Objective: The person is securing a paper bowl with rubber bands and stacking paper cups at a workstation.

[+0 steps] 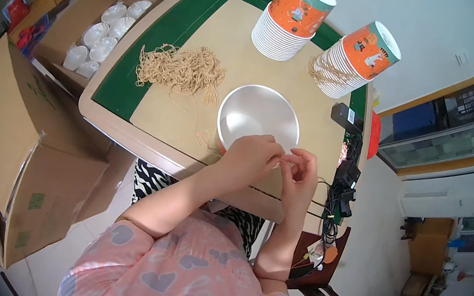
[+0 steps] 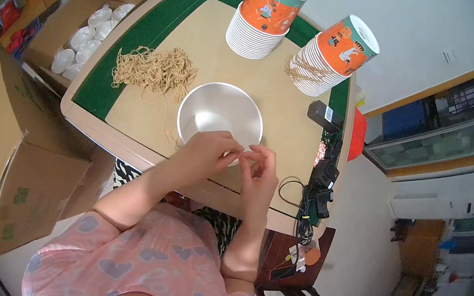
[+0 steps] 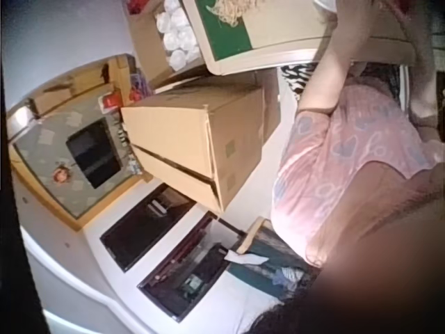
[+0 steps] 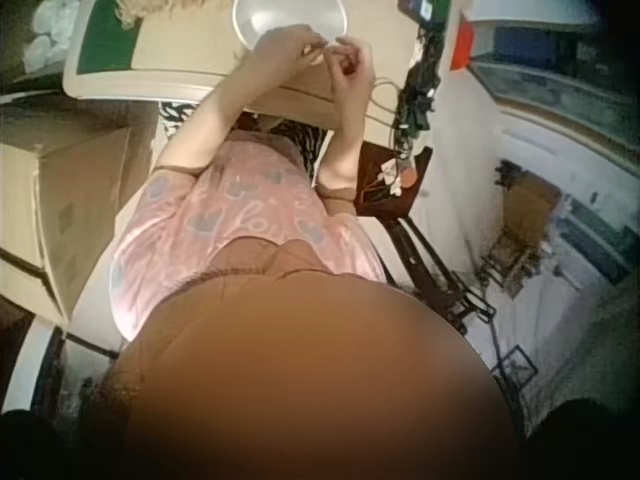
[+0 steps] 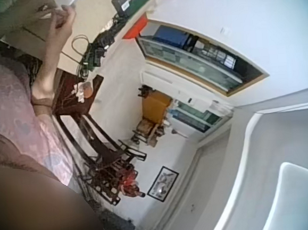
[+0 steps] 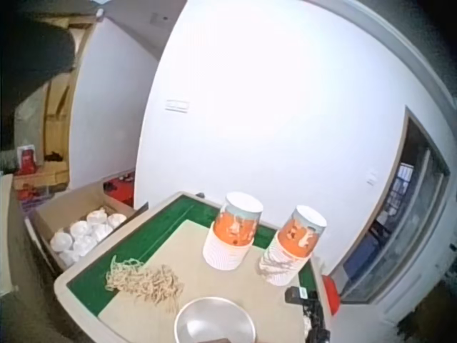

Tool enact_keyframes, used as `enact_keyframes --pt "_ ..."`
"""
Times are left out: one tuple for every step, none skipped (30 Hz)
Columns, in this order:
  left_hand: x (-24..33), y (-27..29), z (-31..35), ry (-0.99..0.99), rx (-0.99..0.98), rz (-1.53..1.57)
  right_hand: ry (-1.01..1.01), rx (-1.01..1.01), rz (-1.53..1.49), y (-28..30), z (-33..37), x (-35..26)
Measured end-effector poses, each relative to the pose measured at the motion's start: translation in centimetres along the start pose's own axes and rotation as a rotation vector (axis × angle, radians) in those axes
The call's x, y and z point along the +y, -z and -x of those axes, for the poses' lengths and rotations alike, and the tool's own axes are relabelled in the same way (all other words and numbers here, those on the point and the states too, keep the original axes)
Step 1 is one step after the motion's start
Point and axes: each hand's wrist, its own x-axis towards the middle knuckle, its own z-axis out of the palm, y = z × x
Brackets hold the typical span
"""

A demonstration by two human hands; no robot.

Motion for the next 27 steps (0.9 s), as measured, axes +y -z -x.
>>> enact_keyframes --pt "0.0 -0.1 0.1 -0.006 0.013 -0.026 0.001 -0.004 0.005 -0.1 0.1 0.0" --pt "0.0 -0.1 0.2 -0.011 0.026 -0.052 0.001 0.013 0.02 -0.3 0.1 -0.1" --pt "0.0 -0.1 0.4 -0.009 0.033 -0.047 0.002 0.029 0.035 -0.4 0.2 -0.1" --pt "0.0 -0.1 0.4 0.009 0.043 -0.05 0.005 0.025 0.039 -0.5 0.2 -0.1" --pt "0.1 -0.1 0.5 0.026 0.054 -0.053 0.017 0.038 0.071 -0.5 0.3 -0.1" --pt "0.1 0.0 0.5 0.026 0.062 -0.049 0.029 0.05 0.104 -0.6 0.3 -0.1" --pt "0.1 0.1 0.6 0.043 0.057 -0.057 0.032 0.044 0.107 -0.8 0.4 -0.2" --pt "0.0 0.2 0.7 0.059 0.052 -0.064 0.032 0.037 0.117 -0.9 0.4 -0.4" --pt "0.1 0.4 0.9 0.062 0.06 -0.061 0.032 0.03 0.126 -1.1 0.4 -0.5" --pt "0.3 0.5 1.0 0.076 0.07 -0.031 0.036 0.025 0.132 -1.3 0.5 -0.5" --pt "0.4 0.6 1.1 0.09 0.079 0.0 0.031 0.006 0.127 -1.4 0.7 -0.5" --pt "0.6 0.6 1.3 0.091 0.086 0.003 0.026 -0.014 0.122 -1.4 0.9 -0.4" --pt "0.8 0.7 1.6 0.106 0.067 0.0 0.035 -0.007 0.125 -1.4 1.1 -0.1" --pt "0.9 0.8 2.0 0.12 0.048 -0.003 0.036 -0.011 0.128 -1.3 1.4 -0.1" --pt "1.0 0.9 2.2 0.122 0.051 -0.001 0.009 -0.005 0.106 -1.3 1.7 -0.2" --pt "1.1 1.0 2.5 0.125 0.056 0.016 -0.02 0.001 0.082 -1.4 2.0 -0.4" --pt "1.2 1.1 2.7 0.128 0.061 0.031 -0.019 -0.002 0.082 -1.4 2.2 -0.5" --pt "1.4 1.4 3.0 0.13 0.062 0.031 -0.019 0.0 0.052 -1.5 2.4 -0.6" --pt "1.7 1.6 3.1 0.139 0.048 0.031 -0.018 0.005 0.024 -1.6 2.5 -0.6" --pt "1.8 1.6 3.1 0.148 0.034 0.032 -0.018 0.006 0.024 -1.6 2.7 -0.4" --pt "1.8 1.5 3.2 0.147 0.032 0.032 -0.01 0.019 -0.001 -1.6 2.9 -0.3" --pt "1.8 1.5 3.2 0.144 0.036 0.048 -0.004 0.033 -0.028 -1.7 2.9 -0.2" --pt "1.7 1.4 3.2 0.14 0.04 0.065 -0.006 0.037 -0.03 -1.8 2.9 -0.2" --pt "1.6 1.4 3.2 0.139 0.035 0.064 -0.004 0.049 -0.034 -1.9 2.8 -0.2" --pt "1.5 1.4 3.2 0.13 0.044 0.069 -0.003 0.06 -0.038 -1.9 2.8 -0.3" --pt "1.4 1.4 3.1 0.122 0.054 0.074 -0.006 0.064 -0.04 -1.9 2.9 -0.3" --pt "1.5 1.4 3.1 0.121 0.048 0.073 0.006 0.067 -0.046 -1.9 2.9 -0.2"
